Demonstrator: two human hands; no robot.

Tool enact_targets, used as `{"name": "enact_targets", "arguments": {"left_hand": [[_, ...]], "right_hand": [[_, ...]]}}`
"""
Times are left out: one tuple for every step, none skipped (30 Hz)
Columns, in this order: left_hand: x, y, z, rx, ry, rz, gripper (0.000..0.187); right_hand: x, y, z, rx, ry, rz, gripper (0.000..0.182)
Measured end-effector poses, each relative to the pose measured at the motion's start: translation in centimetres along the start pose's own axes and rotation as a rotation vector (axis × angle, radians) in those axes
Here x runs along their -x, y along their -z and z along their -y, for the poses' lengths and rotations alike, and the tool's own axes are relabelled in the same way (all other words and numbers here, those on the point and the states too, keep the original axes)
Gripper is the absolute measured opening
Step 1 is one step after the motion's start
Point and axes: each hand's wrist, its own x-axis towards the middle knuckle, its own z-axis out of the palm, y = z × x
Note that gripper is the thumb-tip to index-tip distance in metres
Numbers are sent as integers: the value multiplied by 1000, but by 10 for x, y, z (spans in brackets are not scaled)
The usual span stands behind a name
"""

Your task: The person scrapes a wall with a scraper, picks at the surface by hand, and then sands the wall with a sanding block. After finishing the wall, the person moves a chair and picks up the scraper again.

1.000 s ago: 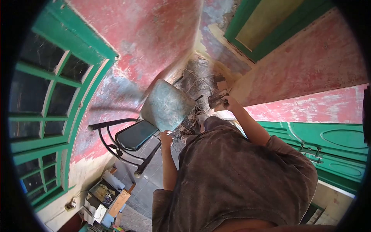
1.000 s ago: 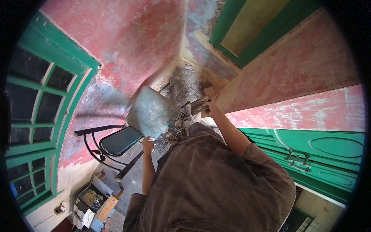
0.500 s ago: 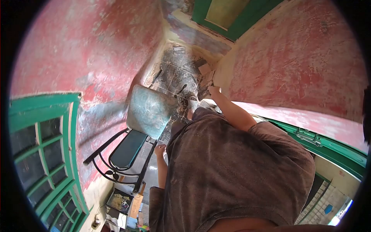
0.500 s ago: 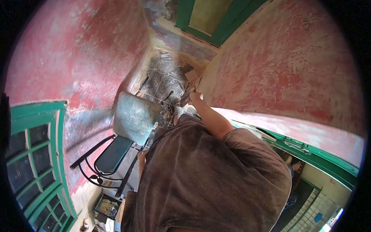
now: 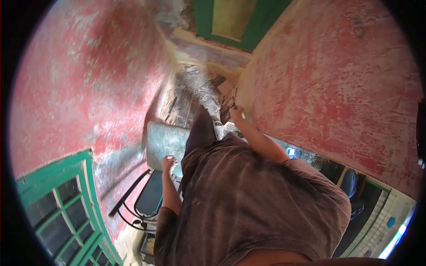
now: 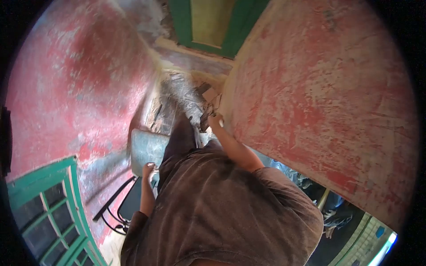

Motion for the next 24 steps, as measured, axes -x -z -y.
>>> {"name": "enact_targets", "arguments": {"left_hand": [[14, 6, -34, -5, -21, 26, 24], [4, 17, -97, 113, 27, 52, 25], [-26, 20, -114, 11, -55, 39, 26], [-59, 27, -127, -93, -138, 23, 27], [-81, 26, -147, -211, -270, -47, 27], [-109, 23, -174, -328, -407, -116, 27], [-64, 22, -268, -287, -357, 9, 26], [-88, 13, -287, -302, -379, 35, 26], [-119, 0, -298, -314, -481, 64, 25], [-135, -9, -326, -323, -584, 95, 25], [-148, -22, -349, -305, -631, 147, 25], [-141, -38, -379, -290, -674, 203, 25], [-162, -56, -388, -266, -664, 344, 29], [-186, -73, -393, -245, -647, 486, 33], [-200, -86, -403, -227, -641, 692, 42], [-208, -100, -411, -206, -623, 895, 51], [-187, -107, -432, -193, -399, 887, 60], [-163, -107, -450, -178, -163, 864, 70], [-173, -113, -443, -182, -150, 880, 70], [-185, -120, -438, -206, -84, 1036, 76], [-189, -122, -438, -232, -8, 1190, 82], [-195, -124, -438, -396, 119, 1173, 78], [-204, -126, -440, -556, 183, 1214, 90], [-212, -128, -439, -719, 249, 1252, 103]], "right_hand": [[-3, -5, -3, 18, 38, -40, 25], [6, 6, 13, 20, 16, -44, 26], [11, 14, 23, -53, -17, -8, 25], [13, 20, 30, -130, -51, 31, 25], [13, 24, 33, -140, -65, 7, 25], [10, 25, 36, -262, -127, 91, 23], [7, 25, 39, -387, -184, 173, 21], [5, 26, 44, -402, -200, 142, 21], [2, 27, 50, -559, -230, 205, 19], [-3, 24, 54, -718, -252, 265, 17], [-8, 20, 58, -762, -259, 299, 15], [-8, 21, 64, -782, -273, 261, 15], [-5, 28, 76, -784, -244, 317, 17], [-3, 30, 86, -784, -216, 372, 19], [-9, 15, 78, -831, -262, 392, 23], [-5, 10, 87, -844, -276, 358, 23], [1, 9, 99, -928, -372, 364, 24], [8, 6, 104, -1005, -475, 378, 26], [8, -6, 98, -1018, -417, 406, 27], [4, -17, 92, -1015, -427, 397, 27], [6, -25, 91, -1023, -495, 416, 27], [11, -34, 88, -1034, -570, 436, 27], [13, -41, 83, -994, -612, 395, 29], [13, -50, 75, -910, -599, 405, 28]]}}
